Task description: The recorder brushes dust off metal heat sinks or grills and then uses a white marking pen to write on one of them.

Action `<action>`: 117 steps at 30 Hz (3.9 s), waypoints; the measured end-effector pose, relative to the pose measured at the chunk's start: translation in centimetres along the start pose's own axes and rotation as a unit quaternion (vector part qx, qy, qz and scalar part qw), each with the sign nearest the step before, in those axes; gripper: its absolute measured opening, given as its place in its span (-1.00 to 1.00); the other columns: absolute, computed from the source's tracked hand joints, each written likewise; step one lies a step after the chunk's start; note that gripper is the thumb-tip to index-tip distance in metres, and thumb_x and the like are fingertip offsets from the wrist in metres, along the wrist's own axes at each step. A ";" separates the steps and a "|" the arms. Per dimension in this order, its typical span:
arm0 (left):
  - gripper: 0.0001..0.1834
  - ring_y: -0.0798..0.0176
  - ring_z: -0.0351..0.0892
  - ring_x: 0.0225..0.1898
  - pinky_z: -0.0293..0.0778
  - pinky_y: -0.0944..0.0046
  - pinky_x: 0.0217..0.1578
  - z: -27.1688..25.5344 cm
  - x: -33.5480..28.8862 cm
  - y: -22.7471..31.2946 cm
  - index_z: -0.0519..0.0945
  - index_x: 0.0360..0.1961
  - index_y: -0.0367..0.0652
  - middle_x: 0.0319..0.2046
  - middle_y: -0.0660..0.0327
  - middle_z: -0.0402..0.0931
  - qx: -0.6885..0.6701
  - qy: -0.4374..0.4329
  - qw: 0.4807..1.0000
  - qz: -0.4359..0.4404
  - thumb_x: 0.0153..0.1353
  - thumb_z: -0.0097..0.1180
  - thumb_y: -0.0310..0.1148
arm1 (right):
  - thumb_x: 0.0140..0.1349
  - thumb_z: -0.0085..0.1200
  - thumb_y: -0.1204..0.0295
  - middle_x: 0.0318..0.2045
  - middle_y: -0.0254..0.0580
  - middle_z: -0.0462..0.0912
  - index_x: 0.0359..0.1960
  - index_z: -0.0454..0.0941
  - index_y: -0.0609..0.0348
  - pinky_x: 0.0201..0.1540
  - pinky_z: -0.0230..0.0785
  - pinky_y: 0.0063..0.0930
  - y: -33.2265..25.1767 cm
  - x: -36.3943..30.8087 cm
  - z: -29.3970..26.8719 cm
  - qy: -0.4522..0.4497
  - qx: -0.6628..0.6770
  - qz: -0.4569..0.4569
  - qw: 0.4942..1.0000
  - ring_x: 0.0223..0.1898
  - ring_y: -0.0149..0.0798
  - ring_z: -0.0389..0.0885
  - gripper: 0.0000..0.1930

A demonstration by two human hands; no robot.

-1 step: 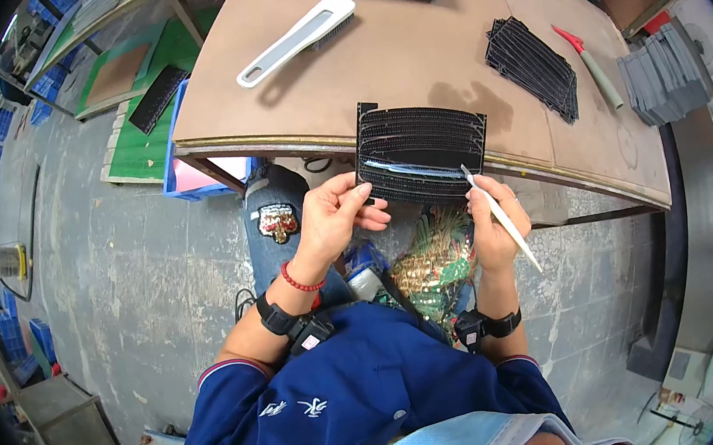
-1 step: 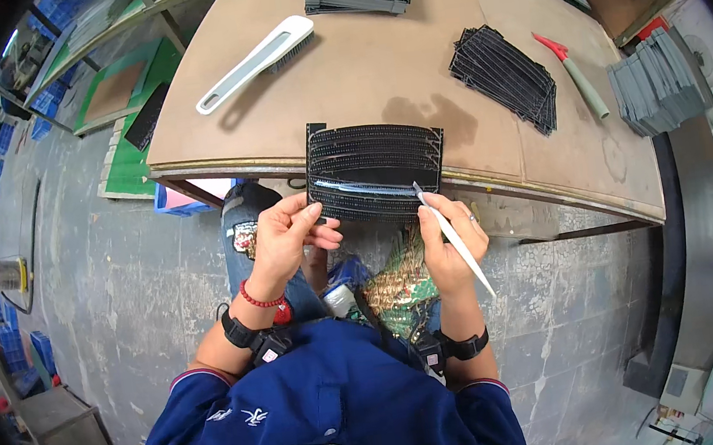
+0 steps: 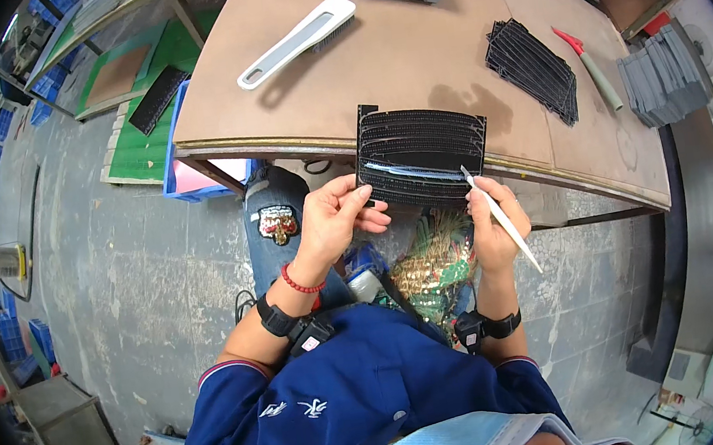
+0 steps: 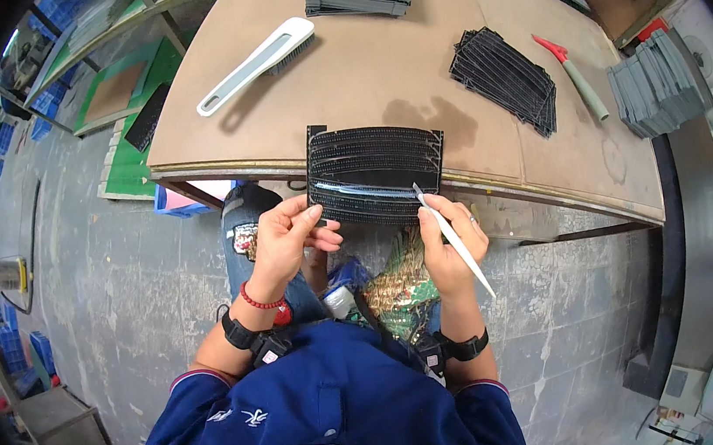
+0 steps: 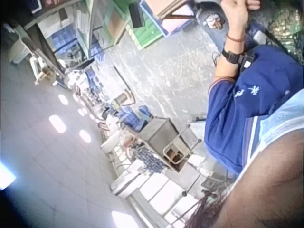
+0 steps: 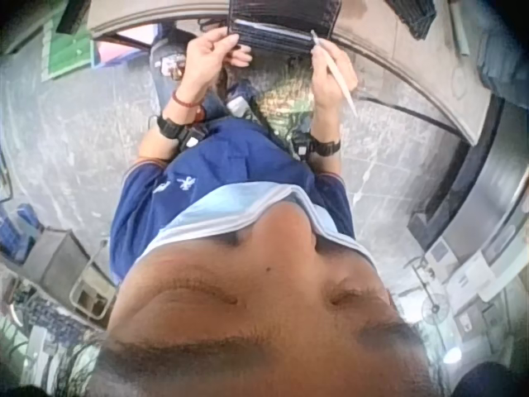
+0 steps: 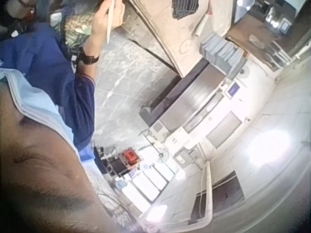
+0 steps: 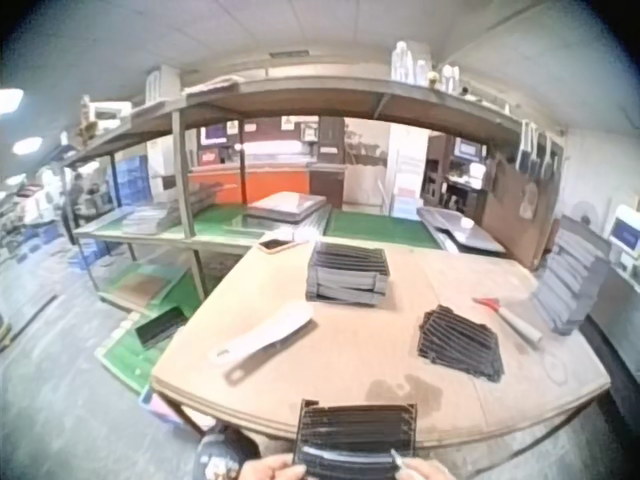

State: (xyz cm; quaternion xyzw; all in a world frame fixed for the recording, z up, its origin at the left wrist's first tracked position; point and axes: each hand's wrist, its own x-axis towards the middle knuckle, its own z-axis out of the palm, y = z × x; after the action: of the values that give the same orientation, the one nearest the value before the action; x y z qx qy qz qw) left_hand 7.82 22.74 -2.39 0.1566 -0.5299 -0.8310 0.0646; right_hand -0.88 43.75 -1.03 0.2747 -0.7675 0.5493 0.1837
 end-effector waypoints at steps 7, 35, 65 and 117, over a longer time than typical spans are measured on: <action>-0.71 0.22 0.68 -0.48 0.64 0.35 -0.48 -0.1 0.1 -0.2 0.49 -0.02 -0.40 -0.36 -0.03 0.62 -0.012 -0.006 1.000 -0.006 0.34 -0.02 -0.42 | 0.20 0.10 0.61 -0.44 -0.21 0.60 -0.22 0.56 0.40 -0.42 0.39 -0.68 0.2 0.5 0.3 0.000 0.001 0.011 1.000 -0.47 -0.50 0.53 -0.87; -0.71 0.23 0.68 -0.46 0.64 0.35 -0.46 0.0 -0.2 0.3 0.47 0.01 -0.41 -0.37 -0.02 0.63 0.019 -0.003 1.000 0.006 0.33 -0.02 -0.45 | 0.27 0.12 0.45 -0.61 -0.37 0.51 -0.37 0.54 0.31 -0.58 0.28 -0.73 1.6 4.2 -0.1 -0.009 0.134 0.119 0.984 -0.62 -0.59 0.42 -0.86; -0.71 0.28 0.67 -0.44 0.63 0.37 -0.43 0.6 -1.0 0.3 0.49 0.01 -0.39 -0.39 0.04 0.62 0.040 0.005 0.999 0.036 0.33 -0.01 -0.46 | 0.23 0.15 0.48 -0.61 -0.33 0.56 -0.37 0.59 0.30 -0.61 0.31 -0.69 -0.1 3.5 2.5 -0.034 0.141 0.116 0.983 -0.63 -0.56 0.47 -0.89; -0.72 0.26 0.68 -0.46 0.63 0.38 -0.46 0.4 -1.2 -0.1 0.50 0.01 -0.40 -0.39 0.03 0.63 0.062 0.005 0.998 0.031 0.33 -0.02 -0.47 | 0.27 0.11 0.47 -0.58 -0.32 0.54 -0.31 0.54 0.31 -0.60 0.30 -0.75 1.2 3.9 0.0 0.008 0.164 0.160 0.973 -0.63 -0.58 0.42 -0.88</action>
State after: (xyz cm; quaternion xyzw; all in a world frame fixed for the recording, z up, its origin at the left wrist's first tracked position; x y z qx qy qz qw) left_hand 8.79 23.39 -2.07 0.1483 -0.5844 -0.7935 0.0832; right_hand -4.69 43.23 0.37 0.1705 -0.6996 0.6919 0.0521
